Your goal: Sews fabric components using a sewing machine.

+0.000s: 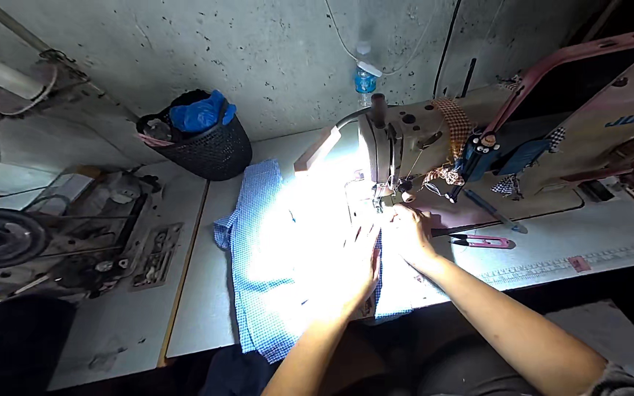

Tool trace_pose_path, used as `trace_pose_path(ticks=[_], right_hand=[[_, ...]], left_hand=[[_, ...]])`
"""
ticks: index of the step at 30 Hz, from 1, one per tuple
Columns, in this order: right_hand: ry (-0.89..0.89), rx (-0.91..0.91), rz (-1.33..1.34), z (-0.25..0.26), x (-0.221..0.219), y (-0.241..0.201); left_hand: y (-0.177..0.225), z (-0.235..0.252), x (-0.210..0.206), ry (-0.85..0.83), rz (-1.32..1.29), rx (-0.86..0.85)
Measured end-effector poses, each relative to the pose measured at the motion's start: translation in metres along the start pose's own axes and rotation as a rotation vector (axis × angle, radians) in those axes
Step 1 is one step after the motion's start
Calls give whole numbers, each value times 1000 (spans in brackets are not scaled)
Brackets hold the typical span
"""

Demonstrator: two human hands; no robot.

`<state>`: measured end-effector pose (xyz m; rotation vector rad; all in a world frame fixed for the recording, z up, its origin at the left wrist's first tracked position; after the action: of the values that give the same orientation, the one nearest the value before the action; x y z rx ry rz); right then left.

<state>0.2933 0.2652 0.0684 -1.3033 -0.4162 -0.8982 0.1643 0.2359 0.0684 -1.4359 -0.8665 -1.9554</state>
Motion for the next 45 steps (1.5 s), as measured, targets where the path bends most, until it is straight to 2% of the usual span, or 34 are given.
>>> trace_pose_path(ticks=[3,5,8,14,17,20,24,28,40,45], right_hand=[[-31,145,10,-10,8,-7],[-111,263,-110,-19,7,-11],[-181,324,-297,-27,1,-8],[-129,284,-340,-28,5,-13],[-164,233,-396,-27,2,-19],[-143,217,-477,-26,-4,-21],[-143,205,-523,-26,-7,-23],[-120,212,-505,-26,-6,-23],[-98,224,-464,-28,-8,-18],[-176,206,-358,-27,-6,-12]], left_hand=[[-3,0,-4,-26,-13,11],[-4,0,-6,-46,-26,18],[-5,0,-8,-24,-24,-1],[-4,9,-11,-18,-67,-3],[-10,15,-15,-91,-88,17],[-15,18,-19,-36,-191,-6],[-20,22,-19,-91,-187,-19],[-21,22,-19,-25,-229,-32],[-22,21,-20,-46,-175,-13],[-22,21,-22,-31,-208,-14]])
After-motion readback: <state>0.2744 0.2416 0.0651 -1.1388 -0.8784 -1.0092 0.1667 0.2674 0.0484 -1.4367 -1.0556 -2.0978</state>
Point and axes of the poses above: each hand's wrist, its own z-axis towards the middle knuckle, its own x-axis out of the back of the hand, y = z × x, the point moved 10 cm from there along z, towards the middle knuckle, and after that the axes turned 4 degrees about -y, right-handed, at the moved point
